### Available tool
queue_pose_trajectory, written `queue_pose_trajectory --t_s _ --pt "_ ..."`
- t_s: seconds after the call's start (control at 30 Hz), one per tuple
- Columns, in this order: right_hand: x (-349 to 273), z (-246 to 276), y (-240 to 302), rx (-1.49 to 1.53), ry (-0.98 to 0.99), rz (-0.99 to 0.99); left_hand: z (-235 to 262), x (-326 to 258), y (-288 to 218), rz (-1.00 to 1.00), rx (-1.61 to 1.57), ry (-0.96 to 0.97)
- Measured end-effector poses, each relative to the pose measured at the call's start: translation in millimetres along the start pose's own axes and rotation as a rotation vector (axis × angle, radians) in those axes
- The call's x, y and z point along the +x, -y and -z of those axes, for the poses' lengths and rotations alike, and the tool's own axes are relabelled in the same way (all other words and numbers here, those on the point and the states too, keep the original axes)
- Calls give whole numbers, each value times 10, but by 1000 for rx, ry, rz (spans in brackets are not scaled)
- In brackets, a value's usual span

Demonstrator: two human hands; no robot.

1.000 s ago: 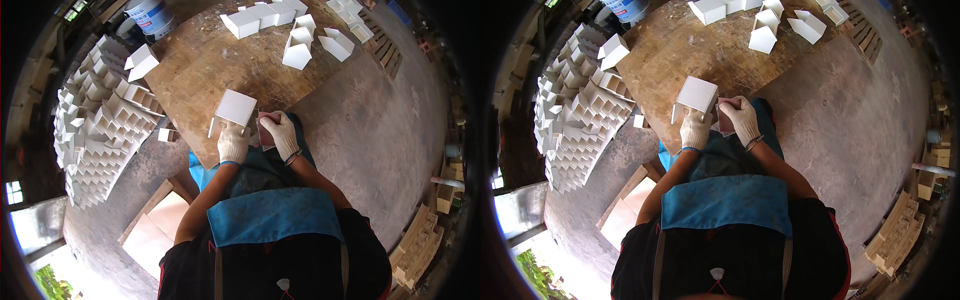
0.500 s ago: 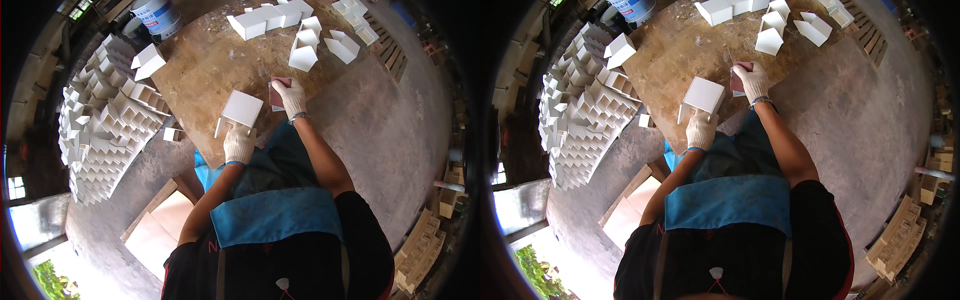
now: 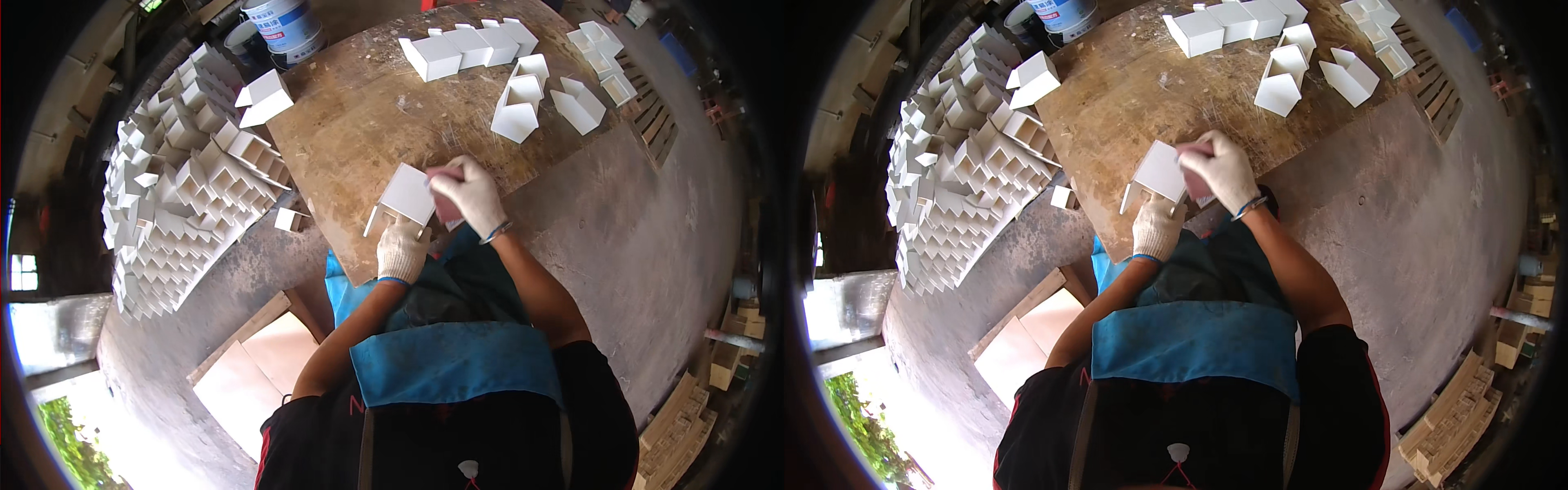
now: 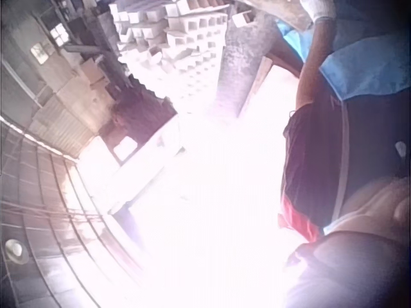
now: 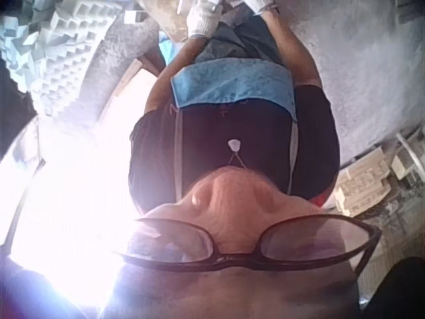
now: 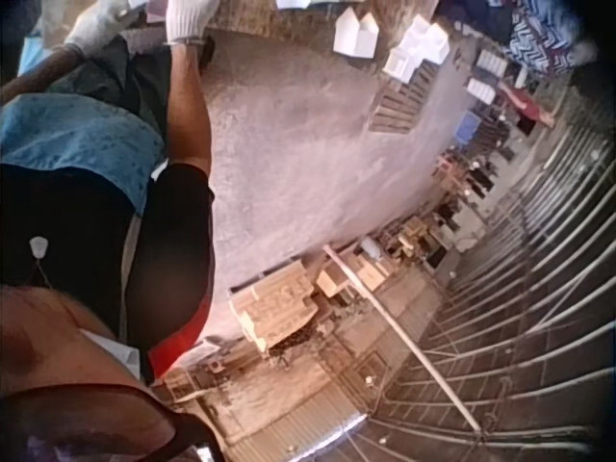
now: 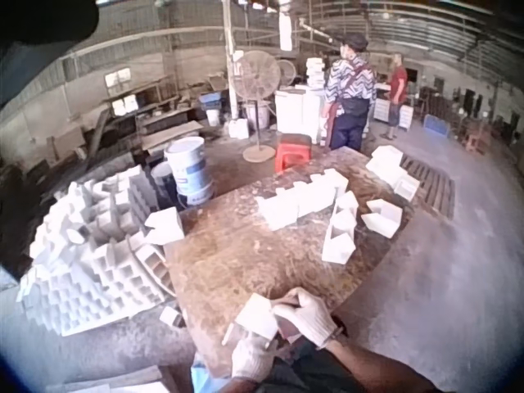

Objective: Sand the edges and surfaces of white L-shaped furniture components using sandpaper.

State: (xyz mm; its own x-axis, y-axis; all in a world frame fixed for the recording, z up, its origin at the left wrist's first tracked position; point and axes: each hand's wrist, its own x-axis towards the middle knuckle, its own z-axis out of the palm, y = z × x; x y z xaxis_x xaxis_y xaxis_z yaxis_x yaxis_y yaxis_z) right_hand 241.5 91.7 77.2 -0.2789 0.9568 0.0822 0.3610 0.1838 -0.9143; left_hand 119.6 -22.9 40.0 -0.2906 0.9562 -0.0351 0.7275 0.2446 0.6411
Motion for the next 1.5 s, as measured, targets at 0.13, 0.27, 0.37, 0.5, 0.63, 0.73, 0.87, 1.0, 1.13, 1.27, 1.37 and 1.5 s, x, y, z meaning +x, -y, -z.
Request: queue_pose_trajectory --t_s 0.13,0.27,0.37,0.5,0.63,0.73,0.87,1.0,1.13,1.27,1.37,1.5 --pt "69 150 -279 -99 -238 -163 -11 32 -42 -33 71 67" --pt "-9 160 -491 41 -227 -173 406 268 573 -542 208 372" --pt "-113 274 -544 252 -174 -255 856 559 677 -598 323 378" --pt "-195 128 -373 565 -160 -350 1183 650 742 -395 309 44" --pt "-102 51 -242 359 -70 -266 936 376 482 -295 6 -78" --pt "101 -69 -23 -24 6 -194 692 290 282 -448 253 -168" --pt "145 -148 -106 -118 -5 -203 614 316 266 -321 73 83" --pt "-163 82 -446 -134 -101 -298 626 297 210 -240 47 90" --pt "-335 156 -625 215 -141 -417 751 439 174 -173 47 161" --pt "-340 95 -477 611 -121 -466 502 872 288 -119 -118 202" --pt "-322 -22 -415 665 -137 -523 138 1088 490 -364 -188 34" --pt "-407 26 -532 786 -127 -595 502 954 -176 367 -618 281"
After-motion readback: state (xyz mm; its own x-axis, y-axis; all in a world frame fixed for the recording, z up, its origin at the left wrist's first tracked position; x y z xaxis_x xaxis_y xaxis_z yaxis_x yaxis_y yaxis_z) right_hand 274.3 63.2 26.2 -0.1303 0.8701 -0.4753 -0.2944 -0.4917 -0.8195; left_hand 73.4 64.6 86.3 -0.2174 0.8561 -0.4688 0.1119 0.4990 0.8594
